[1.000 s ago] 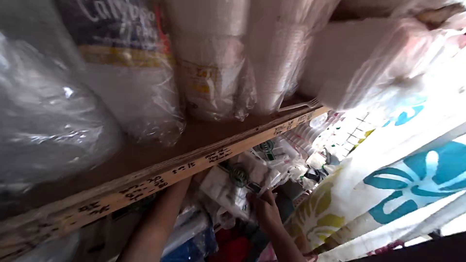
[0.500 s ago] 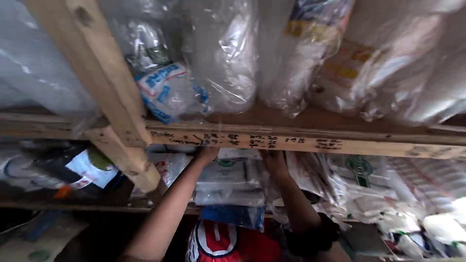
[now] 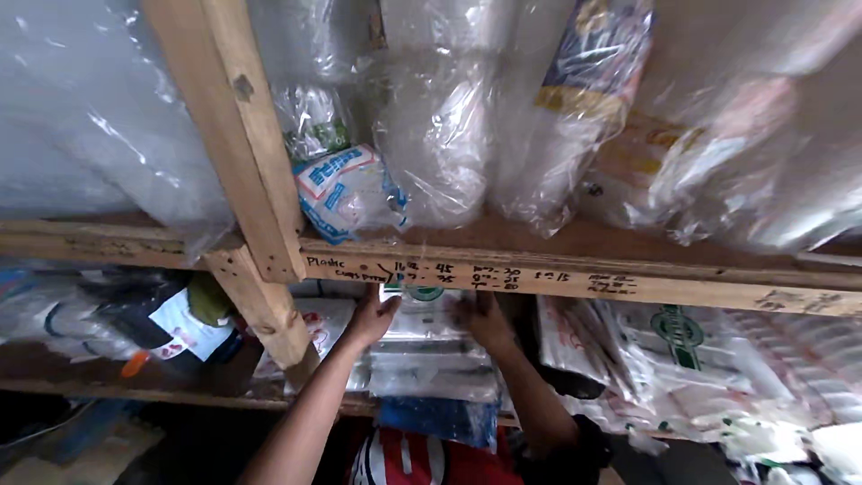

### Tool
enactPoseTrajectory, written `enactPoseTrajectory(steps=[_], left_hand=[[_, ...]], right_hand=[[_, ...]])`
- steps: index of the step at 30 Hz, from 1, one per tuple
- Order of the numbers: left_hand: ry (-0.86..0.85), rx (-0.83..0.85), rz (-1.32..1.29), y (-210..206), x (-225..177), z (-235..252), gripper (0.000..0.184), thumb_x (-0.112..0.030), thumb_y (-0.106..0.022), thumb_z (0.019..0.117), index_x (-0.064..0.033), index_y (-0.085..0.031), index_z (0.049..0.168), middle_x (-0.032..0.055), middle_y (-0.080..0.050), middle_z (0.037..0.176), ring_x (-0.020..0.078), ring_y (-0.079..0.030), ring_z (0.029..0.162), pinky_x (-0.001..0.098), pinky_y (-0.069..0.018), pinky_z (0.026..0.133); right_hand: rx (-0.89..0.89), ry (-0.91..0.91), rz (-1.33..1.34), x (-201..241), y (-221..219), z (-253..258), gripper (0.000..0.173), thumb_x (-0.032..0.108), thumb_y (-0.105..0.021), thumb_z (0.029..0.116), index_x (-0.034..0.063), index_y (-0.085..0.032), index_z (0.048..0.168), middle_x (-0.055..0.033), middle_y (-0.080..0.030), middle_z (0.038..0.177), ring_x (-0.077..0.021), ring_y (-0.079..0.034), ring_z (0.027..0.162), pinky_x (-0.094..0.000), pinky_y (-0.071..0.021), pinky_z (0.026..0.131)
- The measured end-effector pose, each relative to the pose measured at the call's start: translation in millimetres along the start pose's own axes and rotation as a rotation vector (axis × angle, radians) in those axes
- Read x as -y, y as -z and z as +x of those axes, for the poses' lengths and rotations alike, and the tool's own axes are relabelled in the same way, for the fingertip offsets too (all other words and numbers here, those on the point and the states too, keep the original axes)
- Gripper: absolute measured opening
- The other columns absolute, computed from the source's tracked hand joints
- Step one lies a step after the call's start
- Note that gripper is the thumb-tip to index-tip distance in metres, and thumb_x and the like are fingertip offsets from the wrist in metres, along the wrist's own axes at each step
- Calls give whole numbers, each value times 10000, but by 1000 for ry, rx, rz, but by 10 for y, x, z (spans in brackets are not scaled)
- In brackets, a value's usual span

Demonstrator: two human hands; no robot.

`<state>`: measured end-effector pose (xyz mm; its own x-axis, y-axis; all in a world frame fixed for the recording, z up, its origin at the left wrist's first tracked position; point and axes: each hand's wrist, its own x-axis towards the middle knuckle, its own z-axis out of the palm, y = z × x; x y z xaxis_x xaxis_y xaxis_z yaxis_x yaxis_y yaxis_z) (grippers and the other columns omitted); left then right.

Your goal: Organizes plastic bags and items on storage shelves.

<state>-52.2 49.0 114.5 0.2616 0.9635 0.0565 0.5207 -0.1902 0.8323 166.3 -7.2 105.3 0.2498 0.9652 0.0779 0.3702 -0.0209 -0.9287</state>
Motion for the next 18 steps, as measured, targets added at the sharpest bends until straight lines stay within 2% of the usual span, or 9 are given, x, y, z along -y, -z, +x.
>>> enactPoseTrajectory(steps=[2,4,6,8,10,12,15,17,18], left_hand=[[9,-38,43,-146,239,61,834,-192,-634,1007,25,-100,1610,267,-218,1648,356,-354,1486,449,-323,1208],[-24,-48,144,-433,607,151,799,-163,-618,1004,4,-134,1617,269,-228,1647,405,-372,1471,510,-330,1197],[-117,-108,147,-608,884,206,627,-124,-590,1012,11,-328,1566,280,-368,1580,433,-394,1449,549,-317,1198],[-222,-183,109,-603,893,230,422,-65,-603,995,36,-552,1401,298,-536,1432,466,-492,1357,597,-365,1145],[-274,-184,125,-568,866,229,277,-45,-598,993,54,-662,1243,299,-636,1288,481,-580,1247,630,-414,1082],[-244,-114,186,-540,846,263,270,-61,-577,1014,60,-658,1242,313,-630,1280,500,-574,1241,646,-406,1075],[-212,-110,279,-574,788,226,414,-163,-573,1032,68,-558,1376,367,-519,1394,557,-448,1345,662,-314,1140],[-288,-172,300,-605,649,109,453,-213,-596,1018,67,-562,1372,410,-441,1443,605,-373,1376,690,-272,1143],[-329,-183,286,-636,568,40,464,-223,-614,1003,62,-571,1367,431,-371,1483,633,-314,1395,716,-247,1139]], right_hand=[[57,-90,-104,-164,-94,12,771,155,-685,967,30,-245,1587,-246,-620,1308,-296,-679,1104,-457,-562,956],[121,-120,-190,-433,-153,2,747,196,-662,986,39,-264,1599,-257,-564,1404,-330,-640,1195,-480,-525,1027],[36,-42,-142,-464,-52,-96,691,186,-682,976,18,-347,1557,-261,-588,1360,-321,-672,1131,-446,-572,955],[-159,77,-143,-311,290,-246,619,159,-689,962,-22,-442,1499,-262,-555,1418,-316,-627,1225,-413,-540,1014],[-496,165,-184,-329,791,-418,505,141,-686,935,-64,-568,1381,-277,-590,1366,-322,-622,1228,-406,-525,1035],[-860,116,-200,-577,1387,-554,387,91,-647,956,-102,-608,1289,-305,-615,1295,-356,-641,1175,-425,-543,989],[-1302,-160,3,-1120,2062,-822,444,93,-587,999,-122,-488,1375,-321,-583,1318,-387,-619,1186,-461,-516,1006],[-1443,-301,259,-1372,2252,-876,524,174,-622,1006,-92,-435,1417,-320,-581,1299,-395,-619,1129,-503,-504,962],[-1434,-364,337,-1440,2297,-858,575,248,-651,1000,-76,-440,1426,-315,-589,1276,-396,-622,1087,-525,-508,923]])
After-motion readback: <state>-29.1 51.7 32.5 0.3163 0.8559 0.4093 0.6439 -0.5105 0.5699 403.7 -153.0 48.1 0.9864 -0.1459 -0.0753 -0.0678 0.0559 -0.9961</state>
